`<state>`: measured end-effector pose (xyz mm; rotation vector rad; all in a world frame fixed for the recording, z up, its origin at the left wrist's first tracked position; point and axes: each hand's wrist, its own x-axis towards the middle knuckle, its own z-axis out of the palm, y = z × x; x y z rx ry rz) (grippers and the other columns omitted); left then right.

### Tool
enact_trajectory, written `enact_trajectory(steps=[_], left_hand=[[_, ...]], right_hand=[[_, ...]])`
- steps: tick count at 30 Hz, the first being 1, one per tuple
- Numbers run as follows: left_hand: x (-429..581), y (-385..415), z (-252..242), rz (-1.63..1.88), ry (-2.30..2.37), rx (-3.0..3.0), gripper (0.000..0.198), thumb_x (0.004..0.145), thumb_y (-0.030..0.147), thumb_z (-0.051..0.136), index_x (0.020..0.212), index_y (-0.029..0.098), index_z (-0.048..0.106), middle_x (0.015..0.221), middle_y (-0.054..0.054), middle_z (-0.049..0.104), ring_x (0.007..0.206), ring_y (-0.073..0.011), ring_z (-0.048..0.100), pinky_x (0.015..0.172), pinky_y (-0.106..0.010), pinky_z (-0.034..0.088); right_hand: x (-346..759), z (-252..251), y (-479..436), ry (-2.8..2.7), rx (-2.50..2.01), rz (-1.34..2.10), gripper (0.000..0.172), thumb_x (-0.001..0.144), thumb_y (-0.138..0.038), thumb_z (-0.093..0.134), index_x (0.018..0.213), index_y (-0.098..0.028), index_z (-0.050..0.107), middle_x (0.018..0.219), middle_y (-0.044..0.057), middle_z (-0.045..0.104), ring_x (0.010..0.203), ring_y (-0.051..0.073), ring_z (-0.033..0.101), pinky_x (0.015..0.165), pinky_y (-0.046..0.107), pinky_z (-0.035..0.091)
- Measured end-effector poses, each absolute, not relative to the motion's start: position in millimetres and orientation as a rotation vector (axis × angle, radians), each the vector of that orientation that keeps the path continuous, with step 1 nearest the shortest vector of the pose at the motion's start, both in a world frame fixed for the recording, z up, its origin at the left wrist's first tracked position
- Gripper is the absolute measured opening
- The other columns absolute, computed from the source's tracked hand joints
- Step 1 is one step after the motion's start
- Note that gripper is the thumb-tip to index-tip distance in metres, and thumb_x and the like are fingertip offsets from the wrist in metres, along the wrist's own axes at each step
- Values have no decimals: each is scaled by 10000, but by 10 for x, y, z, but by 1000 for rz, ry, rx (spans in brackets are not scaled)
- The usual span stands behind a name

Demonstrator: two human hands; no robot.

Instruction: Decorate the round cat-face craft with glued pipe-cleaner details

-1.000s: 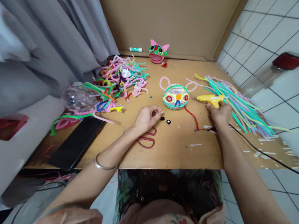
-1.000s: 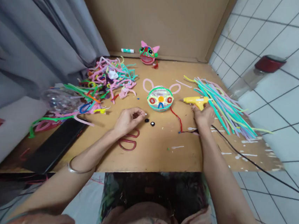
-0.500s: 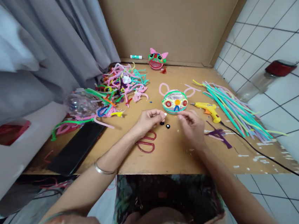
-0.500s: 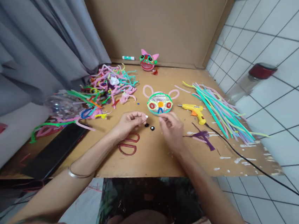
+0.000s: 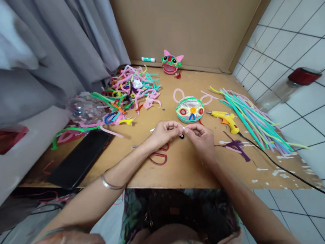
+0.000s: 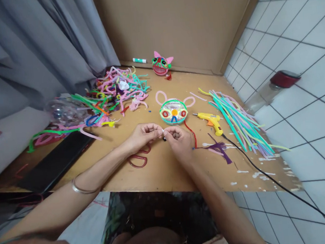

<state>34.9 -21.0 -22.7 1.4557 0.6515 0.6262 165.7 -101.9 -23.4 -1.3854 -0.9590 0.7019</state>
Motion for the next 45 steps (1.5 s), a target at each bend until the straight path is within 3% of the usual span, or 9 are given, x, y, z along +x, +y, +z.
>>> enact_trajectory(steps=[9,15,21,26,30,37,45], left_hand=[[325,-125,-230,684,679,1502,274,689,397,675,789,143,651,659,0,609,494,-57,409,477,-188,316],[258,30,-330,781,863,1933,136,712,257,654,809,173,701,711,-16,655,594,-109,520,590,-215,396],[234,2,-409,621,808,2316,256,771,248,625,1001,223,735,909,-65,678,756,-179,605,687,-263,437],[254,-54,-420,496,819,2504,262,844,234,526,1026,213,712,979,-77,656,899,-206,618,792,-295,458],[272,-59,-426,514,859,2514,195,822,223,543,930,191,703,942,-66,660,853,-188,619,762,-279,462],[301,-76,-389,578,924,2259,143,785,218,574,824,160,697,668,-6,646,600,-118,546,627,-229,402],[356,-114,-370,621,821,1681,151,702,242,634,787,120,660,580,22,581,481,-62,440,489,-186,342]], right_hand=[[1678,-266,-999,-889,-1401,734,236,652,-421,670,691,-197,608,509,-69,509,441,62,371,446,201,292],[1670,-238,-1009,-862,-1380,768,241,633,-421,676,677,-200,591,478,-82,462,434,61,337,440,203,256],[1678,-282,-1018,-856,-1409,730,228,638,-407,668,682,-198,589,484,-83,461,431,57,320,438,204,229],[1668,-293,-1015,-885,-1414,725,235,650,-412,662,684,-196,579,500,-79,469,440,59,333,443,204,246],[1642,-278,-1024,-910,-1422,683,228,665,-405,658,689,-192,580,529,-73,476,461,62,352,457,206,273],[1655,-316,-1025,-948,-1468,627,221,701,-405,643,718,-193,583,549,-66,490,476,73,372,468,213,283],[1711,-448,-1005,-1123,-1469,477,178,796,-367,595,770,-191,599,712,-5,626,628,121,554,622,256,446]])
